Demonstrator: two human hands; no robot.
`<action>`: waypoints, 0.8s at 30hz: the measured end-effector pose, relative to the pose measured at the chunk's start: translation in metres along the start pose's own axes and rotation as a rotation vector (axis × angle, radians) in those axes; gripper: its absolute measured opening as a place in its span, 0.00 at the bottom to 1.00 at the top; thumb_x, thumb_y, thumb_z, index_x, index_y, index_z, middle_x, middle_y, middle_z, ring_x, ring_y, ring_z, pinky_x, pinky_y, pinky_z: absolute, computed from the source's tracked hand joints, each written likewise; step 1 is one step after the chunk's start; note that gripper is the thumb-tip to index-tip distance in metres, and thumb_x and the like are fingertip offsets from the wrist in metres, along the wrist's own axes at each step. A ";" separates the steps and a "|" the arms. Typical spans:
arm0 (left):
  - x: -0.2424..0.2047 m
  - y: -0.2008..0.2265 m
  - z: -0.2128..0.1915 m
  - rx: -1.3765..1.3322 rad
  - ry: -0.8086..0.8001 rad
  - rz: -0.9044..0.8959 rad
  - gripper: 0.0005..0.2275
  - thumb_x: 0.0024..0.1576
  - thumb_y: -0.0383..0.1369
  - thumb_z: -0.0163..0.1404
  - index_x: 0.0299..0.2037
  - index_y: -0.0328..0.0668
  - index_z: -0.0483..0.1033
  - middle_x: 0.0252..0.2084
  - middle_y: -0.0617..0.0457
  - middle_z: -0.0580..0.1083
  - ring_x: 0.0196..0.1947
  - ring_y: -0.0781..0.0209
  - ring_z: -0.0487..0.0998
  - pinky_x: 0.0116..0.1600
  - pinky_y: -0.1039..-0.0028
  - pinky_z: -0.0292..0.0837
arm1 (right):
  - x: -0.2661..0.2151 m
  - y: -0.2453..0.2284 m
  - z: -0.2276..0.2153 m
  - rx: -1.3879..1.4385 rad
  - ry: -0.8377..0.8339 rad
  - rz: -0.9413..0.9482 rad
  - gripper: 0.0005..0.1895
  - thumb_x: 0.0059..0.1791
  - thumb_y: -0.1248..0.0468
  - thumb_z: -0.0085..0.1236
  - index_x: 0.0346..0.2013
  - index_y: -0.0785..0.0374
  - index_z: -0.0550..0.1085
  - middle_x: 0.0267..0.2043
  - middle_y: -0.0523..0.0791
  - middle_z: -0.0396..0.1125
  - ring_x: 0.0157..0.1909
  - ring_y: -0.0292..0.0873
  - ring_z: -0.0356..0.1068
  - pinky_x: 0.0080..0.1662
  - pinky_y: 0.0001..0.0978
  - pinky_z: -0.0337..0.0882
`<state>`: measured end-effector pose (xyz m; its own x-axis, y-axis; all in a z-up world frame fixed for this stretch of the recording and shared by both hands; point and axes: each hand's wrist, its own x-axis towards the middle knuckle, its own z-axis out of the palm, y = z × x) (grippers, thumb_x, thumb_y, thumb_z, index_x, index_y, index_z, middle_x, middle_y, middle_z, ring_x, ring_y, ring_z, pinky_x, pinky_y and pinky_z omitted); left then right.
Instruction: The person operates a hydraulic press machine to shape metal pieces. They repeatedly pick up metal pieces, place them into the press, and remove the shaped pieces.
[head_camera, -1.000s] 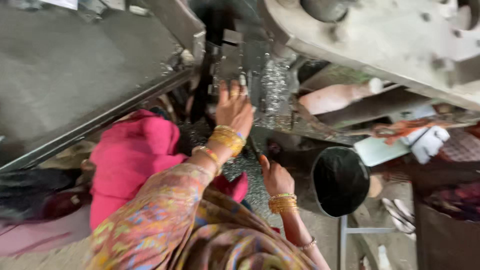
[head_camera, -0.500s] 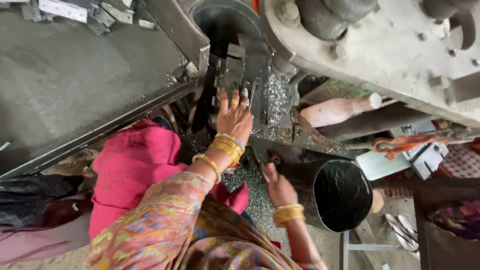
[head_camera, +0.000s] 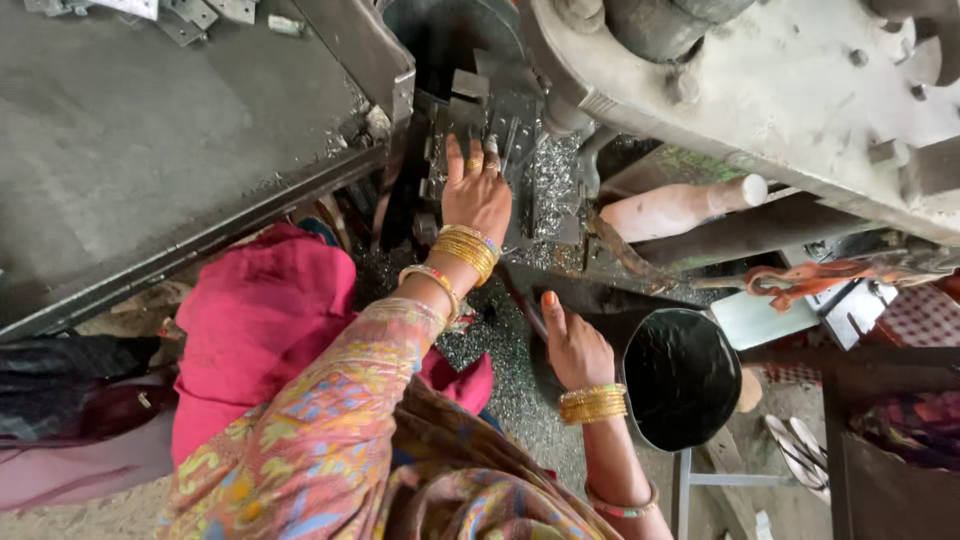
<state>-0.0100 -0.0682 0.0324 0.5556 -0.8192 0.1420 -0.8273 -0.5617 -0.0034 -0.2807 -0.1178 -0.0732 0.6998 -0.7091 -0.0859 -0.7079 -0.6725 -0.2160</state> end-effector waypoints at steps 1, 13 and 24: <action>0.003 0.001 -0.001 -0.011 -0.010 -0.003 0.13 0.61 0.29 0.44 0.50 0.40 0.81 0.72 0.44 0.63 0.75 0.49 0.56 0.75 0.44 0.30 | -0.001 -0.003 -0.001 0.120 -0.034 0.177 0.36 0.57 0.35 0.28 0.46 0.62 0.75 0.38 0.60 0.72 0.43 0.65 0.72 0.46 0.58 0.70; 0.010 0.012 0.013 -0.005 0.037 -0.039 0.15 0.58 0.31 0.44 0.53 0.43 0.80 0.75 0.45 0.59 0.75 0.49 0.52 0.73 0.44 0.33 | -0.007 0.024 0.017 0.113 -0.029 0.126 0.31 0.58 0.41 0.31 0.47 0.62 0.74 0.36 0.60 0.72 0.40 0.64 0.73 0.40 0.56 0.70; -0.012 -0.051 0.003 -0.459 0.322 -0.048 0.20 0.51 0.39 0.52 0.52 0.40 0.79 0.57 0.44 0.73 0.61 0.44 0.67 0.62 0.40 0.52 | -0.025 -0.056 -0.045 0.308 -0.258 0.435 0.29 0.52 0.38 0.37 0.46 0.56 0.75 0.29 0.55 0.76 0.37 0.59 0.77 0.44 0.53 0.71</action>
<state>0.0258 -0.0296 0.0281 0.6001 -0.6767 0.4265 -0.7926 -0.4310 0.4313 -0.2632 -0.0721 -0.0151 0.3790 -0.8056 -0.4553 -0.9019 -0.2115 -0.3765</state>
